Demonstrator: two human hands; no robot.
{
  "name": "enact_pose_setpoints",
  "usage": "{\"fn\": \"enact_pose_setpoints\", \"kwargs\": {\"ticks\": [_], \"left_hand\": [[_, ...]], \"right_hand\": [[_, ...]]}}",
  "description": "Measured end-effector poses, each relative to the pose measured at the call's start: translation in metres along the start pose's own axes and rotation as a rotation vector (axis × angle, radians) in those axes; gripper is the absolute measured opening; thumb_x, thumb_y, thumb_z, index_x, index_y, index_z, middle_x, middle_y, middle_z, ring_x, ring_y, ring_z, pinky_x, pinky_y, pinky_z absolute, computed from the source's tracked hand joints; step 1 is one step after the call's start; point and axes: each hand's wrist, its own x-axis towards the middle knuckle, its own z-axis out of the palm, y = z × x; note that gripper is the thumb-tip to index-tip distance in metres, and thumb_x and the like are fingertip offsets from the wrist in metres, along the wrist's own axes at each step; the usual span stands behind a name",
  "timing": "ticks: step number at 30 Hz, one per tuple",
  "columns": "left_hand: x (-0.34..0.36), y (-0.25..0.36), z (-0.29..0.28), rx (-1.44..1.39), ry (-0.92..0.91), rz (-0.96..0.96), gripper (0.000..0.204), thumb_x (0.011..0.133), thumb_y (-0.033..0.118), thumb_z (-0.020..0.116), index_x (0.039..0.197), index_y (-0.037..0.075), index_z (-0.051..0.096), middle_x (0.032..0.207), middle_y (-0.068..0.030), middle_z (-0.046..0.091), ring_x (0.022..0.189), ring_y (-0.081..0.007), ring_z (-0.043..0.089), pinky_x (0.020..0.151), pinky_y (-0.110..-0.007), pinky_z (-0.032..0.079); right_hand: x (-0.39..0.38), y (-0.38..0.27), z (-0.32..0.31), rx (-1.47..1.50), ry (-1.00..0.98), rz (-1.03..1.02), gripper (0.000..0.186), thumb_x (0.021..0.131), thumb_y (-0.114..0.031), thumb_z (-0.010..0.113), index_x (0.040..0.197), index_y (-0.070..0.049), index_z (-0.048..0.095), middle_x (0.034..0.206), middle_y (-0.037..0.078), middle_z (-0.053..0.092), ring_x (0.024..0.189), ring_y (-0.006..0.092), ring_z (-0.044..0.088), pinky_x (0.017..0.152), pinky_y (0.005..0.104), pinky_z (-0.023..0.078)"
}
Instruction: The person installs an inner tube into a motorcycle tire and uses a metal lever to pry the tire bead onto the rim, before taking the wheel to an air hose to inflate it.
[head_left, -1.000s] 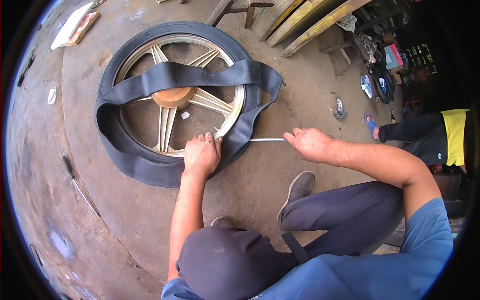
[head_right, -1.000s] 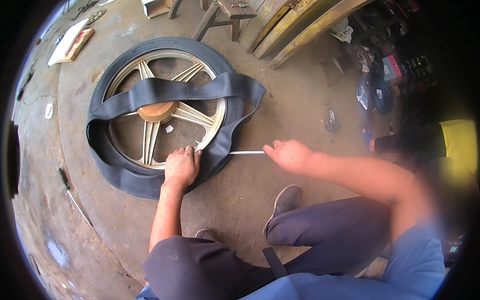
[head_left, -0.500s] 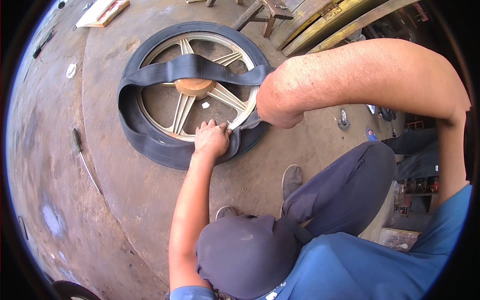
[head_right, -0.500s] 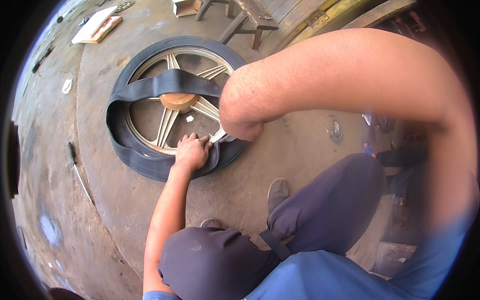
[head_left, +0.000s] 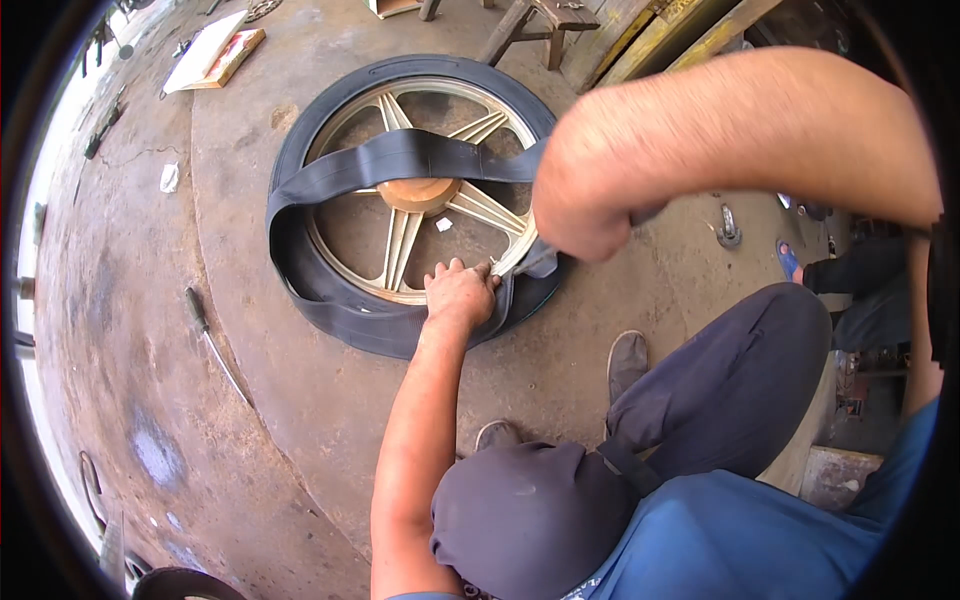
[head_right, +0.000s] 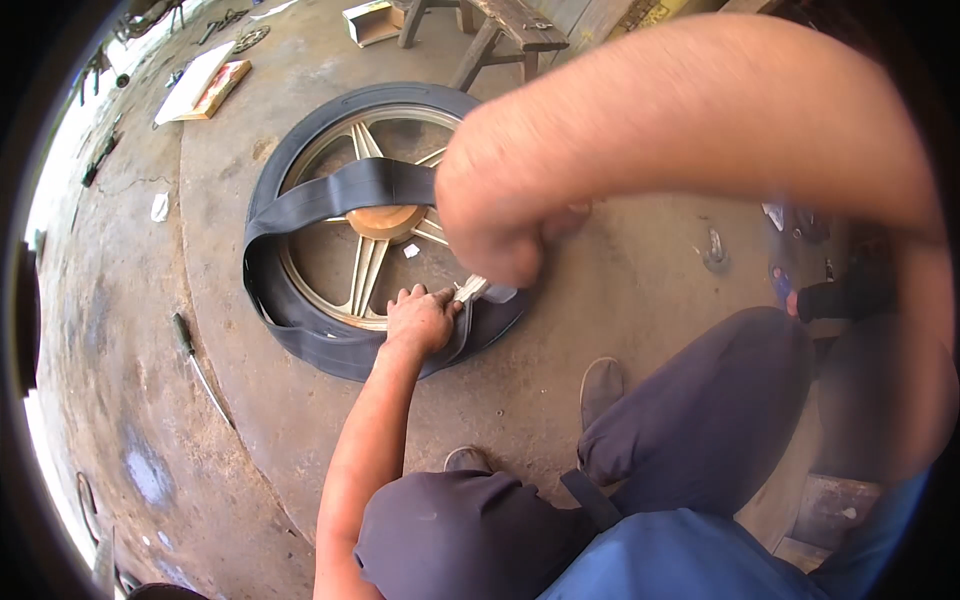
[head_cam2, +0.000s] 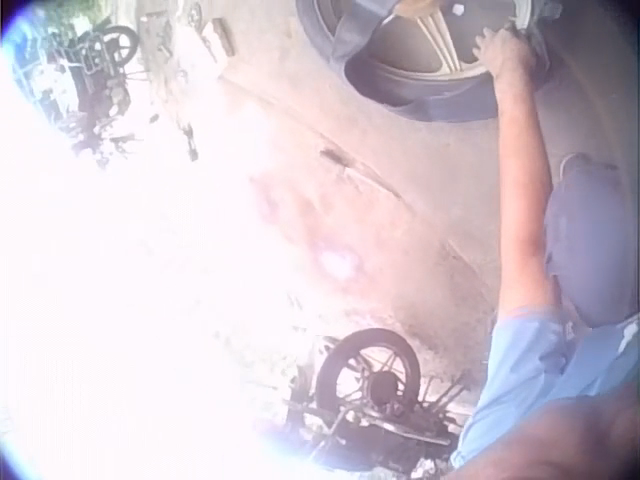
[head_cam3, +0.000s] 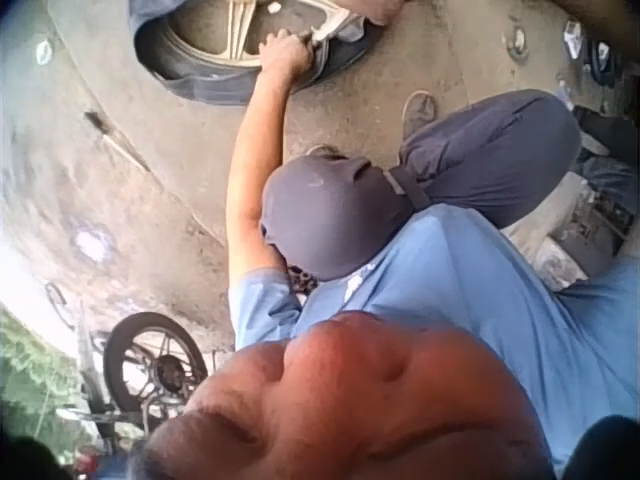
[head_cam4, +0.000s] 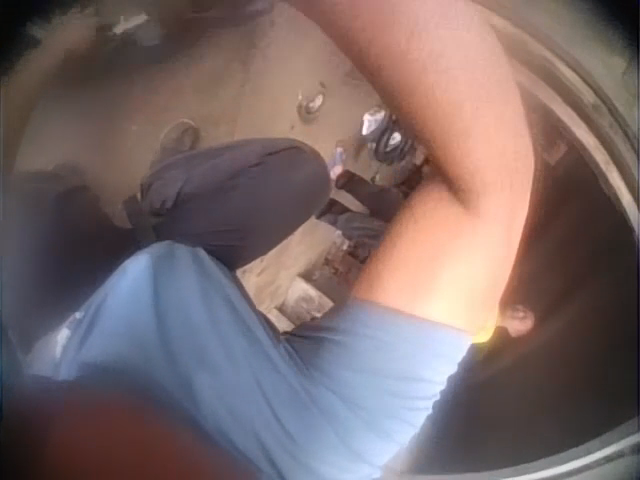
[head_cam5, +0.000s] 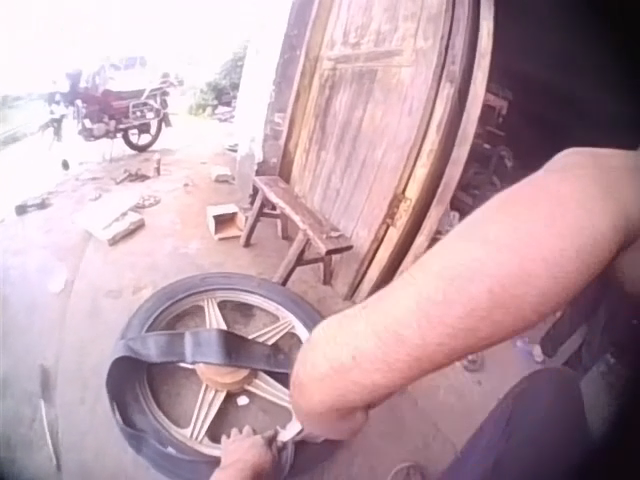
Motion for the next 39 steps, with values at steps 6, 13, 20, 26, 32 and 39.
{"fn": "enact_pose_setpoints", "kwargs": {"ticks": [6,13,20,26,32,39], "left_hand": [[-0.005,-0.010,0.009,-0.098,0.033,-0.031,0.041,0.103,0.046,0.053,0.137,0.028,0.067,0.137,-0.0153,0.061,0.132,-0.0375,0.050,0.113,-0.055,0.037],[0.001,-0.007,0.018,-0.036,0.094,0.007,0.040,0.102,0.048,0.053,0.129,0.025,0.071,0.132,-0.0155,0.064,0.129,-0.0370,0.054,0.110,-0.056,0.040],[-0.010,-0.023,0.003,0.075,0.099,0.035,0.036,0.097,0.047,0.062,0.119,0.021,0.077,0.125,-0.0166,0.067,0.123,-0.0348,0.059,0.103,-0.046,0.049],[0.006,-0.012,0.027,0.018,0.081,0.159,0.033,0.097,0.039,0.064,0.109,0.010,0.073,0.116,-0.0197,0.069,0.114,-0.0376,0.063,0.096,-0.047,0.052],[-0.007,-0.015,-0.021,0.214,0.098,0.375,0.029,0.097,0.031,0.064,0.116,0.010,0.071,0.117,-0.0147,0.067,0.114,-0.0354,0.060,0.100,-0.044,0.050],[0.058,-0.017,-0.086,0.771,0.088,0.674,0.031,0.092,0.017,0.059,0.118,0.004,0.067,0.123,-0.0132,0.064,0.120,-0.0291,0.058,0.102,-0.042,0.047]], "right_hand": [[-0.048,-0.038,0.061,-0.414,0.388,0.077,0.031,0.088,-0.013,0.057,0.110,-0.013,0.079,0.109,0.014,0.076,0.100,0.0303,0.072,0.084,0.0443,0.057],[-0.188,0.029,0.086,-0.059,0.367,-0.017,0.018,0.083,-0.023,0.070,0.085,-0.006,0.075,0.072,0.011,0.073,0.062,0.0219,0.070,0.059,0.0398,0.058],[-0.102,0.136,0.238,0.204,0.403,0.173,0.030,0.081,-0.026,0.071,0.108,-0.012,0.073,0.087,0.012,0.075,0.080,0.0296,0.073,0.072,0.0426,0.058],[0.180,0.095,0.466,0.824,0.583,-0.189,0.029,0.085,-0.023,0.075,0.108,-0.008,0.069,0.094,0.015,0.071,0.093,0.0349,0.069,0.082,0.0469,0.053],[0.299,0.009,0.495,0.930,0.709,0.043,0.037,0.082,-0.017,0.070,0.118,-0.009,0.071,0.111,0.020,0.067,0.109,0.0397,0.065,0.094,0.0489,0.054],[0.335,0.148,0.259,2.283,0.966,-0.901,0.064,0.111,-0.053,0.036,0.156,-0.007,0.042,0.155,0.012,0.051,0.144,0.0263,0.045,0.120,0.0432,0.033]]}}
